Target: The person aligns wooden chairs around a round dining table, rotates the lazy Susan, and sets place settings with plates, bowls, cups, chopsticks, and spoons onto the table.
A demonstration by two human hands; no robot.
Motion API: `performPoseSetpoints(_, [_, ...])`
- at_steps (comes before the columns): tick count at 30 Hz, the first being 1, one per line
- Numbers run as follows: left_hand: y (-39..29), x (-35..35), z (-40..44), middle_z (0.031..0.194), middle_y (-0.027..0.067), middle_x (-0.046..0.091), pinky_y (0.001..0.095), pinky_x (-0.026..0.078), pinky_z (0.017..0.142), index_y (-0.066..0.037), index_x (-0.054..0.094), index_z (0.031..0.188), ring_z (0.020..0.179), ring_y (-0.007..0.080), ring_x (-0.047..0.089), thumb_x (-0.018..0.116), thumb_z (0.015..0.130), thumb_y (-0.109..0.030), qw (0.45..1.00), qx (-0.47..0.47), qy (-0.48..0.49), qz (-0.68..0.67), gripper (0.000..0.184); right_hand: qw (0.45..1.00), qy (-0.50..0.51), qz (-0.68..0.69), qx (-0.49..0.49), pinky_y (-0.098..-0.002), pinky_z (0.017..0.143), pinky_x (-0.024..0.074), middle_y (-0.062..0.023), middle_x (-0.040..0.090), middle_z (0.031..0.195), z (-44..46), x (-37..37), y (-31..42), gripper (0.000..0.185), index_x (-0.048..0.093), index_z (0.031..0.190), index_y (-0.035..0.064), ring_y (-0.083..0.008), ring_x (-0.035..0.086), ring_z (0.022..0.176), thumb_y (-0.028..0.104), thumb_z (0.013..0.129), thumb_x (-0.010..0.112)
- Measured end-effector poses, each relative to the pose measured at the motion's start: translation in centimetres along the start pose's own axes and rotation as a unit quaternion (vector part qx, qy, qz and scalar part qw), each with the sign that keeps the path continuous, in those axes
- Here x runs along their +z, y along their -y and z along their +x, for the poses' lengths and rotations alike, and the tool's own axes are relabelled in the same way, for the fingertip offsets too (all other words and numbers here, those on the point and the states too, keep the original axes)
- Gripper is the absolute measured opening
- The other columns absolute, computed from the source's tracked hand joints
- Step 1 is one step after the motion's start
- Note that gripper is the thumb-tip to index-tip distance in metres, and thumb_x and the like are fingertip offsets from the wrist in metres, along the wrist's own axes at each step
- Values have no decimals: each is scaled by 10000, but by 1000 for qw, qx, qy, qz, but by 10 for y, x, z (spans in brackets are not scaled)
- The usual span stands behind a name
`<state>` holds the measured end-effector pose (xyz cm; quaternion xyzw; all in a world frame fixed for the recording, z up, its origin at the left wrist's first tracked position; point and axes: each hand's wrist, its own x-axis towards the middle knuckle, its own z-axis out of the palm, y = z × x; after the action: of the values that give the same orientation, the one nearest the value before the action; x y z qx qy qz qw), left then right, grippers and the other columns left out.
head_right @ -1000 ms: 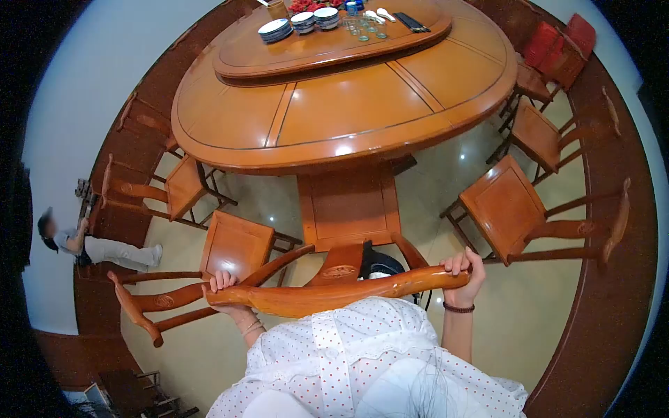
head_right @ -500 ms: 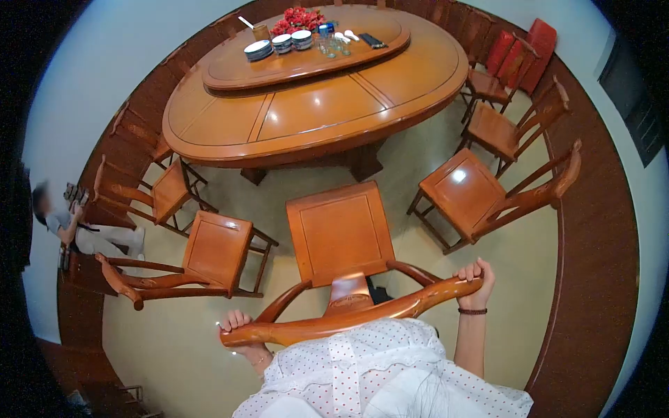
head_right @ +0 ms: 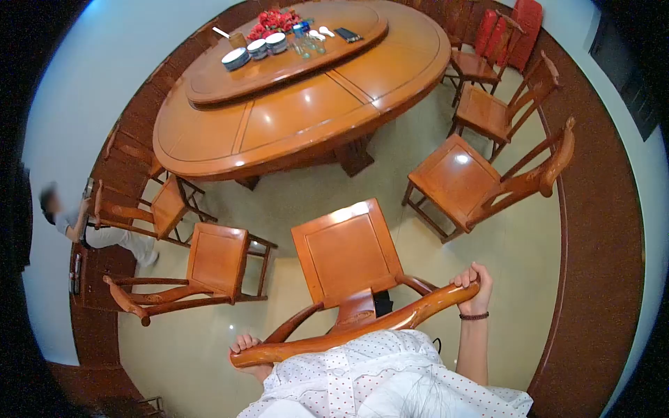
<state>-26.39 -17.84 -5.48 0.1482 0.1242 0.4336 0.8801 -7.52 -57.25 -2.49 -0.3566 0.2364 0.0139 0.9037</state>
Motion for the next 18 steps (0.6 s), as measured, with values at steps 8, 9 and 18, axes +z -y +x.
performPoseSetpoints(8, [2, -6, 5, 555, 15, 335, 246, 339, 479, -100, 432, 548, 508, 133, 317, 372, 823, -267, 1000, -1, 17, 24, 327, 998, 57, 20, -8, -315, 568, 404, -24, 368, 449, 0, -4, 1, 320, 351, 533, 122, -156, 404, 463, 237, 821, 432])
performPoseSetpoints(9, [3, -8, 5, 557, 15, 335, 246, 340, 480, -98, 437, 554, 514, 134, 322, 372, 829, -269, 999, -6, 29, 12, 330, 998, 57, 25, -11, -315, 568, 404, -24, 368, 449, 1, -5, 0, 320, 351, 533, 122, -156, 404, 463, 237, 821, 432])
performPoseSetpoints(18, [1, -29, 9, 593, 22, 410, 244, 374, 505, -101, 446, 588, 569, 137, 406, 395, 855, -301, 995, -59, 57, -51, 338, 989, 120, 54, -69, -341, 587, 411, -53, 397, 483, 3, -16, -11, 322, 367, 571, 101, -190, 429, 500, 270, 845, 372])
